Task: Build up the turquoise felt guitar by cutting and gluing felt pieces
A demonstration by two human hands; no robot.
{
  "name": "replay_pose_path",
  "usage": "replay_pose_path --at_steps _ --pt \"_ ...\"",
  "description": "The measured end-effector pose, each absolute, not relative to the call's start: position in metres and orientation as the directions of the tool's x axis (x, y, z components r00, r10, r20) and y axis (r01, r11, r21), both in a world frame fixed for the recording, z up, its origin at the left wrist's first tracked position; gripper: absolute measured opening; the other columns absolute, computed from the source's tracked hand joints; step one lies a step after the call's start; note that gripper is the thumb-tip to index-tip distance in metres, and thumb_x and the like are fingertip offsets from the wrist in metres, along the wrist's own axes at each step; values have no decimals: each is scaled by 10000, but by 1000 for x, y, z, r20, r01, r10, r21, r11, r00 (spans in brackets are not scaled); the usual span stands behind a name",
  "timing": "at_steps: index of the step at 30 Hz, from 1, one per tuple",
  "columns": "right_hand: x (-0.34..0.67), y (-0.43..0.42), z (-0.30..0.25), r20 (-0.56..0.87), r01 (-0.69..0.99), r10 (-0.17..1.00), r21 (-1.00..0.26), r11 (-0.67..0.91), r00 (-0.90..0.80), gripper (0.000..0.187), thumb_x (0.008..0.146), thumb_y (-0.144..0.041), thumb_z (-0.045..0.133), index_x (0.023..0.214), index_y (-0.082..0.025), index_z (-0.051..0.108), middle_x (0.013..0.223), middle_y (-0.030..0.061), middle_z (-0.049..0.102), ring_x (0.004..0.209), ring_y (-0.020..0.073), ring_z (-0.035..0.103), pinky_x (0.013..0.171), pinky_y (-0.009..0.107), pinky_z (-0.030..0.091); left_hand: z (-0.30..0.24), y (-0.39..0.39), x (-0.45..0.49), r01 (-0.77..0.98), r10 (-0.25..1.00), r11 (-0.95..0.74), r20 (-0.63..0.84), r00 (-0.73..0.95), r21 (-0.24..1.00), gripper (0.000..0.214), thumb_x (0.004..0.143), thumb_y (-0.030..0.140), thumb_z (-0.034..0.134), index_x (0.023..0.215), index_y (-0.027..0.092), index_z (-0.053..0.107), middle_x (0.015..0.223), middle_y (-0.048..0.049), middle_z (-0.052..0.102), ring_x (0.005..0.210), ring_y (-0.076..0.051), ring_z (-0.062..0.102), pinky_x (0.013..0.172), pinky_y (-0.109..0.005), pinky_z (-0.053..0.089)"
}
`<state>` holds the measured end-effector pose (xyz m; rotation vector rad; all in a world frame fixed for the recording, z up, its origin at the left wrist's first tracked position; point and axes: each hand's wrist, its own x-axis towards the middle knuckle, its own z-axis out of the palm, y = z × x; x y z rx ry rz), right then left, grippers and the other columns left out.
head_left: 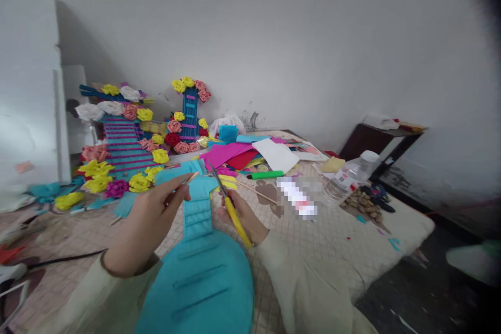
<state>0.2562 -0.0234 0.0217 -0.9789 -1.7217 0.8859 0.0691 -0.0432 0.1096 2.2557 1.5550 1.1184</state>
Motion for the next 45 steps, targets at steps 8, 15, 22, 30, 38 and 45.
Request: replay_pose_path --at_steps 8,15,22,30,38,45 --pt "228 -20 39 278 151 897 -927 345 -344 468 652 -454 685 933 -182 427 724 -31 372 638 117 364 601 256 359 109 -39 59 835 840 -338 539 60 434 371 834 397 374 995 176 623 744 -35 673 572 -169 585 525 -266 421" --pt "236 -32 24 270 133 891 -932 337 -365 439 667 -447 672 897 -181 409 699 -40 347 597 106 329 570 250 328 102 -42 74 877 813 -397 548 199 270 313 879 341 338 895 176 603 781 -37 645 643 -171 584 560 -272 399" --pt "238 -33 24 279 136 890 -928 347 -362 385 694 -412 649 895 -186 411 678 -45 334 604 112 325 572 250 318 98 -43 78 890 813 -408 525 252 205 314 896 344 327 838 186 592 719 -18 593 620 -161 549 549 -272 354" --pt "237 -35 28 264 158 910 -932 326 -321 419 680 -438 646 909 -170 420 709 -27 363 629 121 355 594 262 345 94 -43 79 891 788 -434 535 305 132 293 900 322 335 808 184 576 679 -7 564 550 -144 499 527 -273 321" --pt "236 -32 18 307 183 910 -913 364 -277 438 656 -468 659 884 -185 414 755 -19 388 652 123 378 598 266 358 92 -42 79 870 725 -486 595 347 85 284 904 314 346 796 178 570 673 -11 561 575 -155 527 529 -278 339" --pt "237 -33 20 296 239 922 -904 355 -251 428 656 -451 664 888 -185 422 762 -14 408 644 124 395 590 267 361 92 -41 78 857 726 -506 585 363 97 279 903 320 339 838 188 576 787 -25 636 686 -181 605 583 -285 404"
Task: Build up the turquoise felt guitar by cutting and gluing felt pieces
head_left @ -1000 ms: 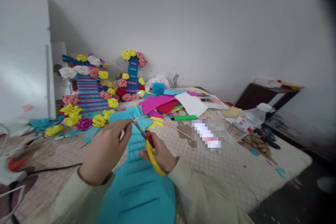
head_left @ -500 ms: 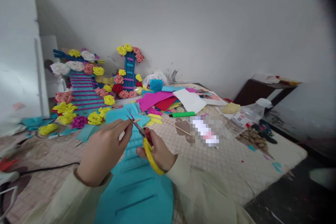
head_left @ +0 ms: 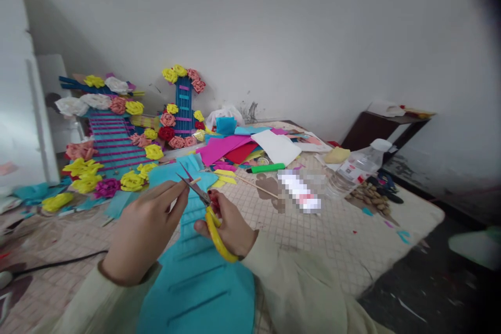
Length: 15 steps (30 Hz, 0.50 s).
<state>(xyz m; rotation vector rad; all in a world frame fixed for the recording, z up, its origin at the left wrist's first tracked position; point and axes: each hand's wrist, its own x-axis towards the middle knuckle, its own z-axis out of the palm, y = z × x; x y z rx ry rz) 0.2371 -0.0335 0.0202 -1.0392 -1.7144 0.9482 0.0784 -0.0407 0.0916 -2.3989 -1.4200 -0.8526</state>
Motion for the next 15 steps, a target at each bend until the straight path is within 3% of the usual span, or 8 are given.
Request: replay_pose_path --at_steps 15 --pt "234 -37 20 277 345 933 -873 345 -230 300 631 -231 602 794 -211 351 673 -49 385 568 115 360 507 244 306 83 -38 81 829 642 -560 635 429 6 198 892 241 401 818 163 567 777 -56 640 748 -208 602 685 -335 453"
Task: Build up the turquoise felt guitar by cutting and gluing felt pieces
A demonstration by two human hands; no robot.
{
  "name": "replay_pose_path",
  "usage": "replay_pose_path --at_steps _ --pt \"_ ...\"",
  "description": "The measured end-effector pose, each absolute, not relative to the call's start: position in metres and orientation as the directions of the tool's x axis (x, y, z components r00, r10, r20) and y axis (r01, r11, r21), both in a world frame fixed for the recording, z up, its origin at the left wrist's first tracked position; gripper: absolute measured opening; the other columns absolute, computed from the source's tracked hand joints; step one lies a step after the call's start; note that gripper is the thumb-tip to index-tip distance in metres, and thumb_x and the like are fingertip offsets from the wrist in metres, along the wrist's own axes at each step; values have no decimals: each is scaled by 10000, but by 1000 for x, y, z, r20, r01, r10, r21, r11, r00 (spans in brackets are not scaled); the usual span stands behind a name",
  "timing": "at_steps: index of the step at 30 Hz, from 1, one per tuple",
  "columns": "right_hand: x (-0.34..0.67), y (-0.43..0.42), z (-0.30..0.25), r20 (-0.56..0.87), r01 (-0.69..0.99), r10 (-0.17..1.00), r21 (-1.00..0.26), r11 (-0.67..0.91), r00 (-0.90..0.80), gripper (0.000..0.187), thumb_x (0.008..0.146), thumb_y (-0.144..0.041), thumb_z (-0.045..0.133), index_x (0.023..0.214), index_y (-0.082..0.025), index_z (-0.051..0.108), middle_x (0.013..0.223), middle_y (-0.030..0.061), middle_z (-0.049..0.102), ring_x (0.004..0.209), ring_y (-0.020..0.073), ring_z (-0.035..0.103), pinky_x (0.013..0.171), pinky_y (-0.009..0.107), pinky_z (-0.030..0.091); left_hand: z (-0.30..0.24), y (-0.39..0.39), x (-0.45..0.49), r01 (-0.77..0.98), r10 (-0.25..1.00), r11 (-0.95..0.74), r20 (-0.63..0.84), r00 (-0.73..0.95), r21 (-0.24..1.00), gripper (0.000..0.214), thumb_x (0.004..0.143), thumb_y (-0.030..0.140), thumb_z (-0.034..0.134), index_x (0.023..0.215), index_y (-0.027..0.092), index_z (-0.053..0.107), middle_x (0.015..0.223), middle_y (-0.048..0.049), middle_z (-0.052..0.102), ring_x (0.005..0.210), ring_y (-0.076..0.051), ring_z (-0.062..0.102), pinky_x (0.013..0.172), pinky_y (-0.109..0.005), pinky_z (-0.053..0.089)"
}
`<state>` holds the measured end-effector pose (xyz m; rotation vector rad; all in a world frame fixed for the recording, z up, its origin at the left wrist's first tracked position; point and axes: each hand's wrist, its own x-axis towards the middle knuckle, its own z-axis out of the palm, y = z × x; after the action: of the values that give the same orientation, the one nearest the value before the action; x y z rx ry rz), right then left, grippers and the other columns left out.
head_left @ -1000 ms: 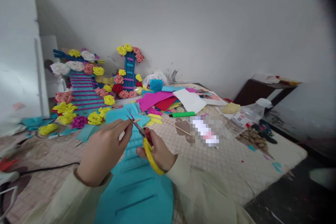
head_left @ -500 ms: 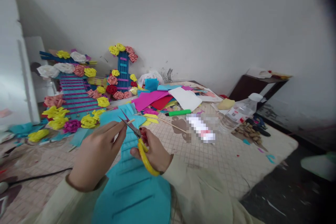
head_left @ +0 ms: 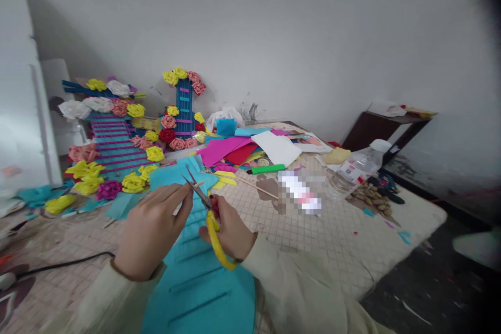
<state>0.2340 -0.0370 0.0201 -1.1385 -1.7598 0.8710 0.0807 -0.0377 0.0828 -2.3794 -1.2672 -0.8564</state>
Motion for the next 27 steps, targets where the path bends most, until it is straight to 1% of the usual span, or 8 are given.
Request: replay_pose_path --at_steps 6,11,14,17,21,27 --pt "236 -35 18 278 347 936 -875 339 -215 269 605 -182 548 769 -214 337 670 -46 381 559 115 354 504 232 275 82 -39 82 844 635 -536 656 409 -6 193 883 239 423 802 162 581 755 -47 642 729 -202 604 688 -333 458" --pt "239 -34 16 311 347 925 -861 372 -220 277 590 -171 546 783 -212 351 692 -42 402 576 115 368 520 231 284 82 -40 83 846 624 -533 672 399 -7 181 878 239 436 811 159 583 748 -48 649 730 -200 614 698 -329 466" --pt "240 -33 16 323 330 917 -861 388 -234 263 593 -170 535 774 -212 349 684 -42 393 579 115 367 517 229 283 82 -40 85 843 620 -538 676 398 -3 177 877 235 438 818 155 583 748 -52 651 714 -200 614 672 -325 466" --pt "241 -33 16 315 341 920 -859 381 -234 249 597 -180 527 771 -212 353 680 -39 393 582 119 373 514 229 286 82 -40 85 845 630 -534 664 403 -7 188 879 237 429 808 154 583 739 -53 647 706 -204 612 658 -327 461" --pt "242 -33 18 288 355 925 -861 364 -248 254 589 -177 527 784 -211 369 679 -34 415 576 121 385 507 226 294 81 -39 84 855 645 -519 656 393 -1 197 882 246 422 815 158 585 759 -55 654 731 -205 619 679 -328 463" --pt "243 -33 24 260 364 927 -864 348 -271 221 595 -166 535 732 -207 366 623 -41 424 512 103 370 466 219 267 79 -39 82 861 643 -509 662 386 -7 204 884 252 419 815 161 588 761 -60 659 740 -211 626 689 -333 467"
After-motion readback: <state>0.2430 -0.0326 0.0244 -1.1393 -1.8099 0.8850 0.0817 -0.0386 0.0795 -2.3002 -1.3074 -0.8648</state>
